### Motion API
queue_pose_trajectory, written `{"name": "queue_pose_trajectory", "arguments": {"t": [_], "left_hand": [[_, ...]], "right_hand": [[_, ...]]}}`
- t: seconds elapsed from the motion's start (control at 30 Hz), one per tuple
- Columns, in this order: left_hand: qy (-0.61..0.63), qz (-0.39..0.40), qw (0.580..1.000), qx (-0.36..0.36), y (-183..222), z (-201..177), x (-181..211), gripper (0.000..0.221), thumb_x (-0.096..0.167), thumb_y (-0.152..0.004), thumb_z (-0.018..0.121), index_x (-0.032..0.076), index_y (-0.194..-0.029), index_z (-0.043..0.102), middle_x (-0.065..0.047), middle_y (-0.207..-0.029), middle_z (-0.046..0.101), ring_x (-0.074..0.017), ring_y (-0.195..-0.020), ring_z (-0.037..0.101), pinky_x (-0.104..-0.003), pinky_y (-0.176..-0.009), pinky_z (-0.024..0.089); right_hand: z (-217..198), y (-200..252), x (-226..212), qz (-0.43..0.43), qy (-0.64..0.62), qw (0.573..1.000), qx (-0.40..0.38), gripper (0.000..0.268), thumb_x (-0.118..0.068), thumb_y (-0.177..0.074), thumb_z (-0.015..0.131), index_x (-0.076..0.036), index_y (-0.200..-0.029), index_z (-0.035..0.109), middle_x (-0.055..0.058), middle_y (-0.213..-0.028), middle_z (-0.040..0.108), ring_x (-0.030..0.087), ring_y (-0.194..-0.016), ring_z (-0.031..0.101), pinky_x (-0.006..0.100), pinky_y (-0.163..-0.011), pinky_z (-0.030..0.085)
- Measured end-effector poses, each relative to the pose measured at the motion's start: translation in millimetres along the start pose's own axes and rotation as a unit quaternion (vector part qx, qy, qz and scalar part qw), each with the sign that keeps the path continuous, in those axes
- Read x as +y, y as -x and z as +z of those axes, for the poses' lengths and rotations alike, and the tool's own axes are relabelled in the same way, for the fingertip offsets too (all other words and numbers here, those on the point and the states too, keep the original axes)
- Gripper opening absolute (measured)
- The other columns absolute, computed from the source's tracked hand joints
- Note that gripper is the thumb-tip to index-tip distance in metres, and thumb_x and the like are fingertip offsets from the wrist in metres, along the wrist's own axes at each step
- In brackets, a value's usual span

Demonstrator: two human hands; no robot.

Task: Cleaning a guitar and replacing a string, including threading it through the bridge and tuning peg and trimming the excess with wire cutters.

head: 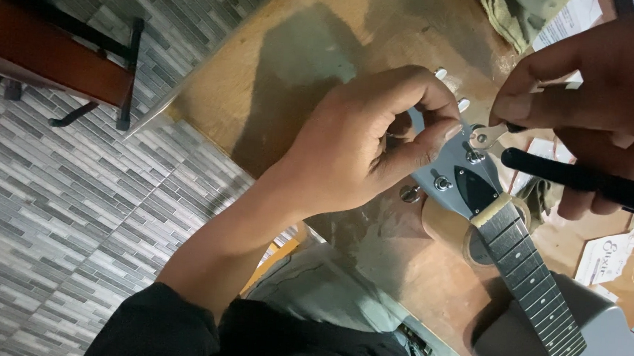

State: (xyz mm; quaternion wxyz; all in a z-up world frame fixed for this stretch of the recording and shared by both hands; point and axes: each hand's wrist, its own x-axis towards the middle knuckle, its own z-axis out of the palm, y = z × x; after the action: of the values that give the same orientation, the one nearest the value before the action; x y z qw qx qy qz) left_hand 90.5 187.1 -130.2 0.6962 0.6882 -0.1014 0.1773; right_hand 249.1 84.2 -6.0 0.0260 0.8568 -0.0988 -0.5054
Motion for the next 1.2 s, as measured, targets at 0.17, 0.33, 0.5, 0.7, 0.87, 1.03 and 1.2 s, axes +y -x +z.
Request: {"name": "queue_pose_trajectory", "arguments": {"t": [0.17,0.33,0.5,0.7,0.87,1.03,1.2], "left_hand": [[0.001,0.007,1.000,-0.004,-0.4,-1.2,0.7,0.006,0.012,-0.108,0.051,0.008,-0.106,0.054,-0.004,-0.095,0.059,-0.0158,-0.078,0.056,-0.026,-0.063,0.050],[0.001,0.010,1.000,-0.003,1.0,-1.1,-0.9,0.009,0.016,-0.109,0.050,0.008,-0.106,0.054,-0.003,-0.094,0.058,-0.0150,-0.067,0.049,-0.027,-0.062,0.044],[-0.008,0.015,1.000,0.000,-0.2,-0.9,-0.7,0.008,0.013,-0.109,0.051,0.007,-0.106,0.055,-0.005,-0.095,0.059,-0.0164,-0.077,0.056,-0.027,-0.065,0.049],[-0.012,0.016,1.000,0.003,0.4,-0.4,0.4,0.007,0.012,-0.109,0.050,0.007,-0.106,0.054,-0.004,-0.094,0.058,-0.0157,-0.075,0.054,-0.026,-0.064,0.048],[-0.019,0.017,1.000,0.002,1.0,-0.5,-1.0,0.004,0.012,-0.109,0.052,0.009,-0.107,0.054,-0.003,-0.095,0.059,-0.0172,-0.074,0.053,-0.028,-0.065,0.047],[-0.017,0.028,0.999,0.001,0.7,-1.5,0.0,0.004,0.011,-0.109,0.051,0.009,-0.106,0.053,-0.003,-0.095,0.058,-0.0166,-0.071,0.052,-0.027,-0.062,0.044],[-0.005,0.032,0.999,0.005,1.2,-0.8,1.3,0.006,0.010,-0.110,0.049,0.008,-0.106,0.053,-0.004,-0.096,0.056,-0.0189,-0.077,0.051,-0.029,-0.066,0.046]], "right_hand": [[5.2,0.7,-4.6,0.001,-0.007,1.000,-0.005,0.030,-0.010,-0.112,0.060,0.015,-0.107,0.076,0.045,-0.049,0.030,0.080,-0.047,0.060,0.077,-0.052,0.053],[3.8,-0.1,-2.4,-0.005,-0.011,1.000,-0.010,0.030,-0.011,-0.112,0.059,0.014,-0.107,0.074,0.045,-0.050,0.030,0.080,-0.047,0.060,0.075,-0.052,0.050],[4.3,0.8,-2.6,-0.005,-0.021,1.000,-0.013,0.029,-0.011,-0.113,0.058,0.014,-0.108,0.073,0.044,-0.052,0.030,0.080,-0.048,0.060,0.074,-0.051,0.047],[5.2,-0.6,0.8,-0.008,-0.031,0.999,-0.019,0.029,-0.011,-0.114,0.056,0.013,-0.108,0.071,0.043,-0.053,0.030,0.080,-0.048,0.059,0.072,-0.049,0.043],[2.6,-9.0,8.0,-0.010,-0.040,0.999,-0.024,0.029,-0.011,-0.114,0.055,0.012,-0.109,0.070,0.042,-0.055,0.030,0.080,-0.049,0.059,0.070,-0.049,0.040],[7.1,-4.0,0.8,-0.012,-0.050,0.998,-0.029,0.028,-0.011,-0.115,0.053,0.012,-0.109,0.069,0.042,-0.056,0.030,0.080,-0.049,0.059,0.068,-0.048,0.036],[8.3,-3.6,11.6,-0.011,-0.058,0.998,-0.034,0.028,-0.012,-0.115,0.052,0.011,-0.110,0.067,0.041,-0.057,0.030,0.080,-0.050,0.059,0.067,-0.047,0.033]]}}
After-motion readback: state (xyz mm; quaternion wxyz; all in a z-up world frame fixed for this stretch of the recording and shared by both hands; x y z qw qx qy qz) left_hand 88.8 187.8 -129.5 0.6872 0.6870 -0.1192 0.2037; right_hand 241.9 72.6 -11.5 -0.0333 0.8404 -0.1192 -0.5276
